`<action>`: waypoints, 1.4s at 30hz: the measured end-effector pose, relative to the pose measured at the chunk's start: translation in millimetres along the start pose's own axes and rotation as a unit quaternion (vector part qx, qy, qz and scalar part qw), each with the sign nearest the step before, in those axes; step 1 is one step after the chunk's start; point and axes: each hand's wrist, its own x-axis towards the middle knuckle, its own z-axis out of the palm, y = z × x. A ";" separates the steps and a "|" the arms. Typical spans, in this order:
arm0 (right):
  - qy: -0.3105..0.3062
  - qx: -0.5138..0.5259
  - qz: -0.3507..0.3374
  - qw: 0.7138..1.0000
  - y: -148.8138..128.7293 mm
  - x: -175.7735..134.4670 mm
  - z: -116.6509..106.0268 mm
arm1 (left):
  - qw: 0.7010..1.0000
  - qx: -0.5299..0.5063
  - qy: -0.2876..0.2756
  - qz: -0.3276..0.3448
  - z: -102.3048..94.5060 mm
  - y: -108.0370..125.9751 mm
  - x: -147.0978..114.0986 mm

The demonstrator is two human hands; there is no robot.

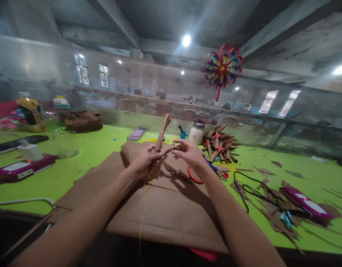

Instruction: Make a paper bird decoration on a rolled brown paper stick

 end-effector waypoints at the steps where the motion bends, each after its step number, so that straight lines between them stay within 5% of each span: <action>1: 0.011 0.067 0.016 0.998 1.7 -0.8 2.5 | 1.000 -0.006 0.006 0.002 -0.2 -0.6 0.8; 5: 0.021 0.143 0.055 0.988 12.2 -3.2 20.4 | 0.999 -0.030 0.022 0.007 -0.1 -2.1 1.7; 11: 0.091 -0.038 -0.003 0.995 20.2 -0.1 43.0 | 0.998 -0.063 0.007 -0.028 1.7 -5.1 -1.6; 18: 0.128 -0.109 -0.015 0.986 24.4 0.5 41.3 | 0.998 -0.049 0.002 -0.046 3.6 -7.8 -2.4; 27: 0.098 -0.021 0.015 0.995 29.2 0.3 41.8 | 0.999 -0.016 0.008 -0.045 0.8 -14.1 -0.5; 33: 0.124 -0.128 -0.034 0.983 32.2 -0.6 42.8 | 0.995 -0.033 -0.024 -0.095 2.2 -12.3 -3.8; 42: 0.135 -0.263 -0.094 0.951 21.9 -6.9 47.5 | 0.994 -0.040 -0.045 -0.086 -2.5 -17.2 0.4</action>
